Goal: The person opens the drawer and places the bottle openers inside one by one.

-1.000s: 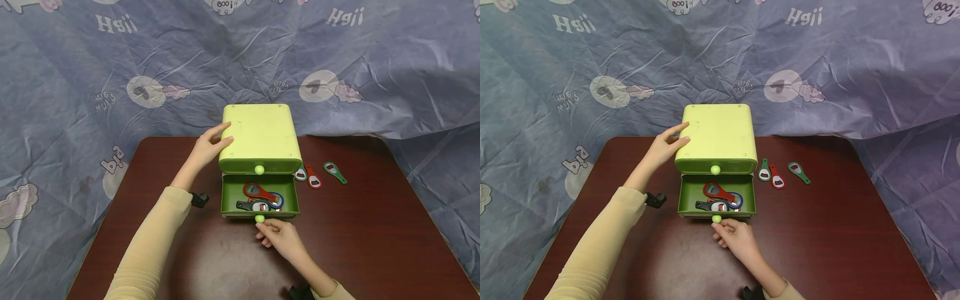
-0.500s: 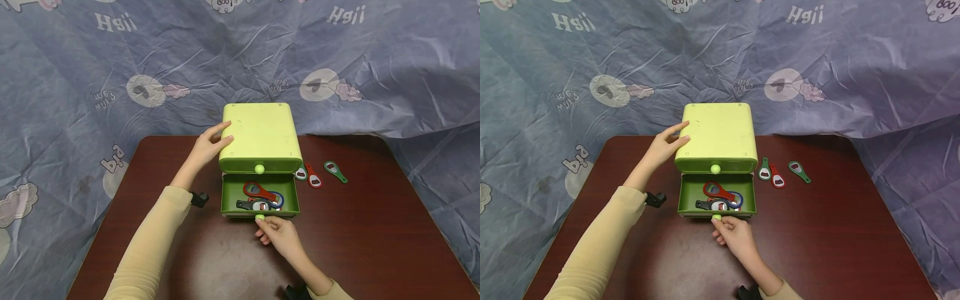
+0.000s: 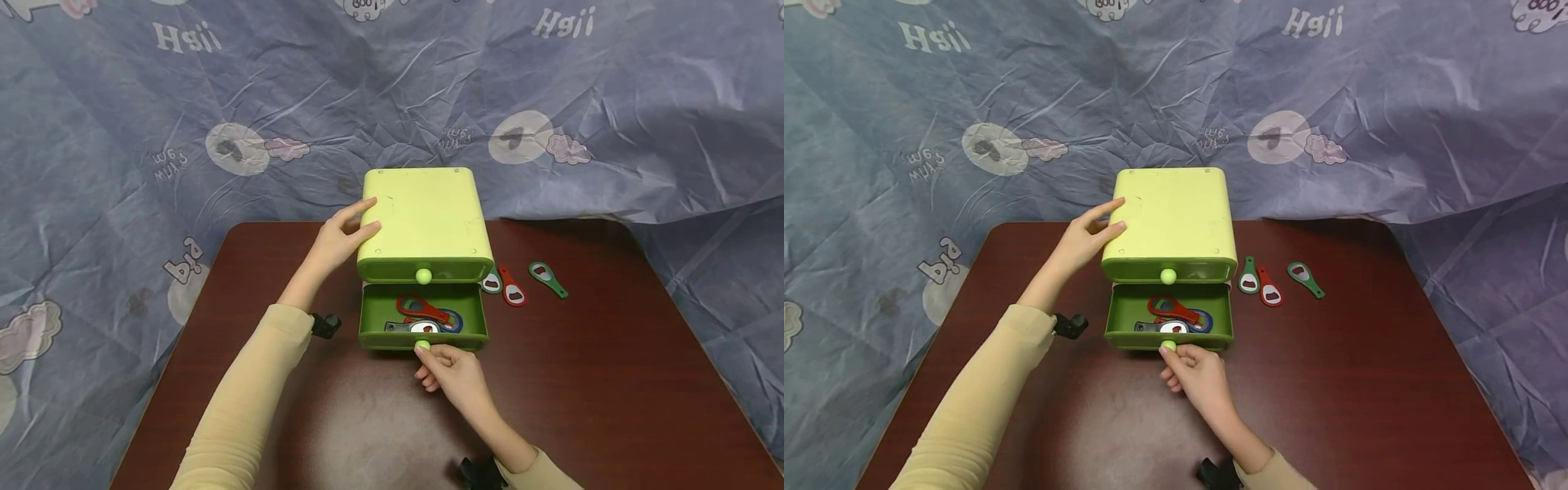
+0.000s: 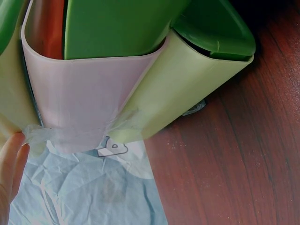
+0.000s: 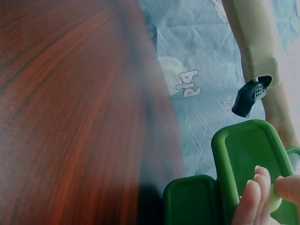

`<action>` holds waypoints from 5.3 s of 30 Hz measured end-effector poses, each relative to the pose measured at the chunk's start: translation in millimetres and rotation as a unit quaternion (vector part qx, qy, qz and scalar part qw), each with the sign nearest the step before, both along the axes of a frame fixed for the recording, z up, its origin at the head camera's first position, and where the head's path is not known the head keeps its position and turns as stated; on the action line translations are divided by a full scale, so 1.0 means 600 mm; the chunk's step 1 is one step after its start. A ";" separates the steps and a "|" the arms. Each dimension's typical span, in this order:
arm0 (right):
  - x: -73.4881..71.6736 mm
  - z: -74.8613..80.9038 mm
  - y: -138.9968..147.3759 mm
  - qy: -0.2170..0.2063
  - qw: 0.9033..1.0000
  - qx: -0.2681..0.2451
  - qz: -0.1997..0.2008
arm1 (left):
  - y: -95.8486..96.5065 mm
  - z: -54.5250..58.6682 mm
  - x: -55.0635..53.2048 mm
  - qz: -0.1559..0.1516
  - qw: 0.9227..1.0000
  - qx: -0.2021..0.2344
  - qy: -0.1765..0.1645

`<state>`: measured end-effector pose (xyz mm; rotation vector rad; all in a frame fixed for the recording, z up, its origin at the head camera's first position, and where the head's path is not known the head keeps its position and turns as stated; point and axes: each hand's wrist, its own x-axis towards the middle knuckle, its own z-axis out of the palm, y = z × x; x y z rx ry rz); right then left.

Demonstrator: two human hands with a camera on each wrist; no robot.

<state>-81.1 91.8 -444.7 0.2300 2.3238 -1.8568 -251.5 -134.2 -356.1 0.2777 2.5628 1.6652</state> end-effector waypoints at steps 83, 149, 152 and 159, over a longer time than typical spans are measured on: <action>-0.139 0.003 0.015 0.019 0.999 0.010 0.039 | 0.001 0.003 0.002 -0.001 1.000 -0.003 0.005; -0.135 -0.094 0.011 -0.038 0.999 -0.009 0.013 | 0.002 0.006 0.005 -0.003 1.000 0.000 -0.001; -0.137 -0.096 0.009 -0.039 0.999 -0.011 0.009 | 0.002 0.006 0.005 -0.003 1.000 -0.003 -0.001; -0.137 -0.096 0.007 -0.037 0.999 -0.005 0.008 | 0.002 0.005 0.005 0.000 1.000 -0.003 -0.001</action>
